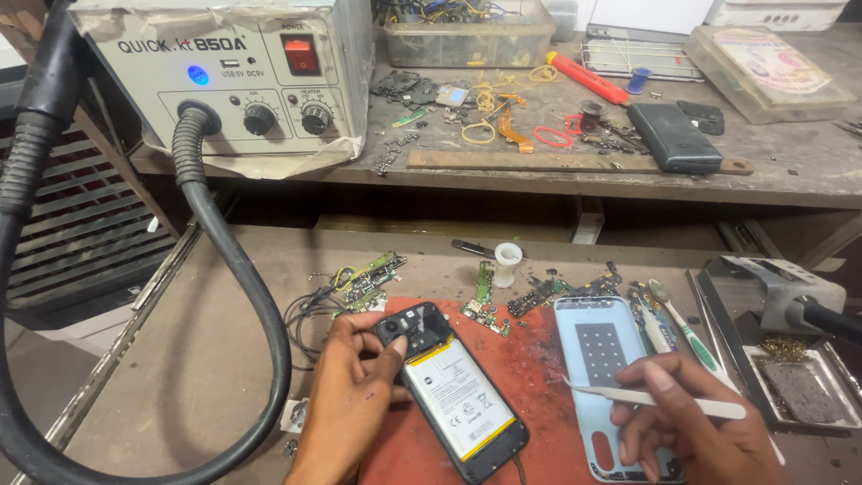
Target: The person disassembles a smartphone, removes the battery and camera module, and uses tweezers and a screwdriver to manipulate internal components and connectors. The person then reassembles the camera module and battery into the phone chassis.
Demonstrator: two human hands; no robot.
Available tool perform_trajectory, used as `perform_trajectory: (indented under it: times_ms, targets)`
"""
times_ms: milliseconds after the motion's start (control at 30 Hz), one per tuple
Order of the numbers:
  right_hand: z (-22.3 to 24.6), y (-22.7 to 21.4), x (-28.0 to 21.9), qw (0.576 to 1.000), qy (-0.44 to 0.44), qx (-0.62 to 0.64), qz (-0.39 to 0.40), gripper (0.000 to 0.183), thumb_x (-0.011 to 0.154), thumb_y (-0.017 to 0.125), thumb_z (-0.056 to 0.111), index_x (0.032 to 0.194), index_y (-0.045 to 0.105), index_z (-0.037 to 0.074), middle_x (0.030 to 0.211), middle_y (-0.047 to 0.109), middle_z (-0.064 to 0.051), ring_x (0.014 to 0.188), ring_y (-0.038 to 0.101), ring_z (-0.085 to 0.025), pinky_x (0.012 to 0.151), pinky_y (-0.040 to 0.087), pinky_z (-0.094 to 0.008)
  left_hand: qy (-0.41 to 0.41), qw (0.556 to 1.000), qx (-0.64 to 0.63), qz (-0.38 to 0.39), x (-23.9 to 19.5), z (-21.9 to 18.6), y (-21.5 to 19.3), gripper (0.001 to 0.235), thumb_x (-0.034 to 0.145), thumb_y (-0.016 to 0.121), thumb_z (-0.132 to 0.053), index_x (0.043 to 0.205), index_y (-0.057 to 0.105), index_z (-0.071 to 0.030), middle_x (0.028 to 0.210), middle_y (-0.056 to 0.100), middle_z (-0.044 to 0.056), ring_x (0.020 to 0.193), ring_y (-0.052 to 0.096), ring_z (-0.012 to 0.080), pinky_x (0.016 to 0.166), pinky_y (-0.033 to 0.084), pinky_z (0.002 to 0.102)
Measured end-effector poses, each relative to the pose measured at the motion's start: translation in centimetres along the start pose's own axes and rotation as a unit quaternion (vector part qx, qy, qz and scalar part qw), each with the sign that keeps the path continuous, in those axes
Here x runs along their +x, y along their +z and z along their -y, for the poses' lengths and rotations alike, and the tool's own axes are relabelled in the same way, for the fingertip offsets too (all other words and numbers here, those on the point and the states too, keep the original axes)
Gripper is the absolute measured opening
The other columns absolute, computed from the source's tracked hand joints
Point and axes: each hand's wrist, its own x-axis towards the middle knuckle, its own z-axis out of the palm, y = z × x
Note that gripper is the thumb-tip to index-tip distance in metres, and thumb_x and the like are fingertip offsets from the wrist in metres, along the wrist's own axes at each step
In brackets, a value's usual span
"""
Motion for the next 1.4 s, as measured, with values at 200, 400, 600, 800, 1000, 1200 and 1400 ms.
perform_trajectory:
  times_ms: [200,400,600,800,1000,1200,1400]
  targets:
    - [0.5,1.2,-0.5,0.996,0.042,-0.035,-0.071,0.032,0.105,0.051,0.021,0.113,0.061,-0.009,0.084,0.062,-0.025,0.057,0.071,-0.028,0.040,0.049,-0.035,-0.001,1.000,-0.014,0.027,0.1,0.1,1.6,0.038,0.092,0.060,-0.010,0.128,0.050,-0.003,0.098,0.062,0.008,0.078,0.070,0.0137,0.061,0.062,0.028]
    - [2.1,1.0,-1.3,0.976,-0.036,-0.166,-0.134,0.022,0.104,0.065,0.013,0.111,0.069,-0.007,0.076,0.061,-0.019,0.053,0.060,-0.024,0.038,0.048,-0.035,-0.010,1.000,-0.016,0.007,-0.4,0.7,0.7,0.036,0.090,0.061,-0.003,0.125,0.053,0.002,0.094,0.062,0.012,0.074,0.071,0.0165,0.060,0.066,0.030]
    - [4.2,0.7,-2.7,0.948,-0.077,-0.203,-0.233,0.023,0.095,0.070,0.007,0.115,0.075,-0.004,0.084,0.077,-0.018,0.066,0.069,-0.018,0.053,0.052,-0.029,-0.028,0.998,0.037,0.036,-0.6,0.5,-0.5,0.040,0.087,0.069,-0.003,0.125,0.057,0.003,0.088,0.061,0.012,0.072,0.072,0.0184,0.062,0.063,0.032]
    - [6.2,1.4,-3.5,0.916,-0.106,-0.239,-0.304,0.016,0.094,0.070,0.005,0.110,0.069,0.000,0.099,0.080,-0.015,0.085,0.078,-0.019,0.067,0.063,-0.030,-0.079,0.963,0.251,0.054,-0.8,-1.8,-0.6,0.043,0.089,0.075,-0.009,0.131,0.066,-0.004,0.078,0.074,0.015,0.064,0.078,0.0139,0.063,0.063,0.033]
    - [6.4,1.7,-4.2,0.816,-0.163,-0.436,-0.344,0.017,0.085,0.081,0.011,0.097,0.072,0.003,0.090,0.077,-0.008,0.085,0.075,-0.014,0.071,0.059,-0.030,0.105,0.891,0.439,0.047,-1.9,-1.7,0.4,0.045,0.085,0.083,-0.018,0.127,0.071,-0.009,0.067,0.072,0.008,0.054,0.068,0.0135,0.054,0.056,0.027]
    - [6.6,1.8,-4.7,0.809,-0.093,-0.456,-0.359,0.015,0.085,0.081,0.014,0.094,0.074,0.005,0.075,0.075,-0.007,0.064,0.071,-0.015,0.059,0.055,-0.032,0.258,0.915,0.309,0.037,-4.3,0.3,2.5,0.021,0.078,0.083,-0.014,0.099,0.082,-0.013,0.071,0.068,0.004,0.045,0.063,0.0096,0.040,0.047,0.027]
    - [6.5,1.2,-4.9,0.805,-0.115,-0.480,-0.330,0.018,0.082,0.081,0.017,0.095,0.074,0.006,0.076,0.075,-0.008,0.063,0.072,-0.015,0.059,0.056,-0.032,0.331,0.913,0.236,0.036,-6.2,1.8,3.7,0.008,0.080,0.079,-0.009,0.089,0.079,-0.009,0.068,0.068,0.000,0.050,0.064,0.0037,0.045,0.047,0.021]
